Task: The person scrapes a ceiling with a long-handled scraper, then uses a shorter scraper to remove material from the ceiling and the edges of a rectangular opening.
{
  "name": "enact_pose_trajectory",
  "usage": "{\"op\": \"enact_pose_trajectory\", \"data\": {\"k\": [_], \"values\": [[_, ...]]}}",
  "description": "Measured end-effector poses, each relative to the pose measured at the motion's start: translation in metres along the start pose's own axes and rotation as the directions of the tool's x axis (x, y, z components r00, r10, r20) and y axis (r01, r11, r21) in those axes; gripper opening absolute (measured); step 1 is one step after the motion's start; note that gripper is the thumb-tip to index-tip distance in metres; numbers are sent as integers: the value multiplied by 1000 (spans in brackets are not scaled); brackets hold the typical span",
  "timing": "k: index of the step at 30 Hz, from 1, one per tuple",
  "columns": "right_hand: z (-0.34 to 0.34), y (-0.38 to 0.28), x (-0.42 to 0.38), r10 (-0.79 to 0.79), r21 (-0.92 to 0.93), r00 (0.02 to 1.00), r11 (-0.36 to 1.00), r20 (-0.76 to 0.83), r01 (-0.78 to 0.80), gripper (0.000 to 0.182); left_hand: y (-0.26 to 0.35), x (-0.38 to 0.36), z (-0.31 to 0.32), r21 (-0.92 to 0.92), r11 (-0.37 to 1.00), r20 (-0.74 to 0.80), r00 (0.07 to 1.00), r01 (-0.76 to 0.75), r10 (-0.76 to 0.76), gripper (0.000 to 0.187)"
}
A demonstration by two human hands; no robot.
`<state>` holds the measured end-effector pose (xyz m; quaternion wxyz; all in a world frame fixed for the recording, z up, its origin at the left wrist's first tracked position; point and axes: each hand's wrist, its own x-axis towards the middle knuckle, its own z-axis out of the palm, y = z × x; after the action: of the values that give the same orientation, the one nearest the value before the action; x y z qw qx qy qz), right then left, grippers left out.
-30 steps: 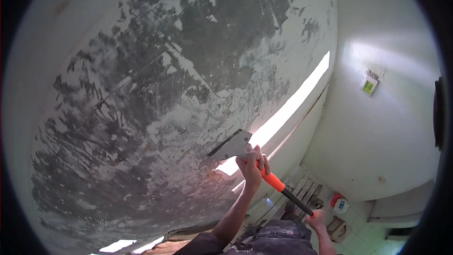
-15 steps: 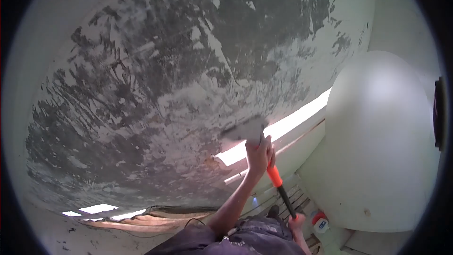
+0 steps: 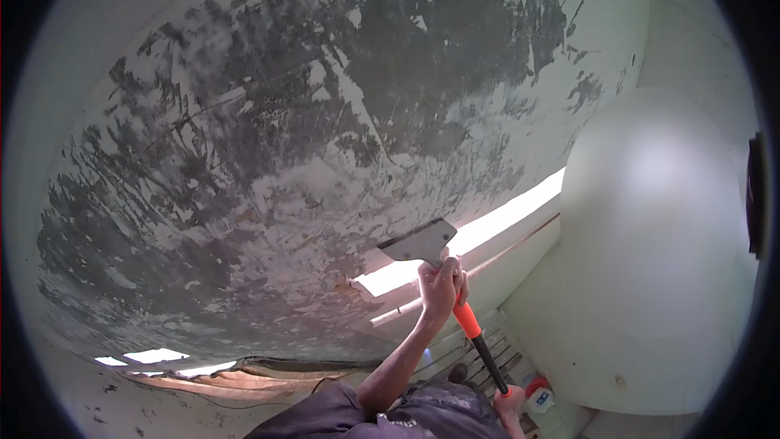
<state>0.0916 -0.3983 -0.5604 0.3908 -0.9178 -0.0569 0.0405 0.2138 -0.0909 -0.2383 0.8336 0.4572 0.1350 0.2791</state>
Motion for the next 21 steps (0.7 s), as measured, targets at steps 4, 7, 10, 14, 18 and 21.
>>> {"op": "enact_pose_trajectory", "data": {"k": [4,7,10,14,18,21], "values": [[-9,-25,3,73,-13,996,997,53,-72,22,-2,-4,-3,36,999,25,1000,-10,9,31],[-10,0,-19,41,22,997,999,63,-42,23,-7,-8,-12,30,999,-30,999,23,-22,33],[-5,-11,-12,106,-2,993,994,56,-106,24,34,-11,-7,-23,1000,-31,1000,-1,0,33],[0,-3,-24,82,32,994,996,66,-84,22,0,-21,-31,44,999,-48,999,-14,16,31],[-12,-28,-23,106,21,987,994,120,-109,21,43,-15,-11,18,1000,-25,1000,-5,5,33],[-4,-11,-30,23,-21,994,1000,109,-21,22,2,-24,-33,72,997,-76,997,-10,15,31]]}}
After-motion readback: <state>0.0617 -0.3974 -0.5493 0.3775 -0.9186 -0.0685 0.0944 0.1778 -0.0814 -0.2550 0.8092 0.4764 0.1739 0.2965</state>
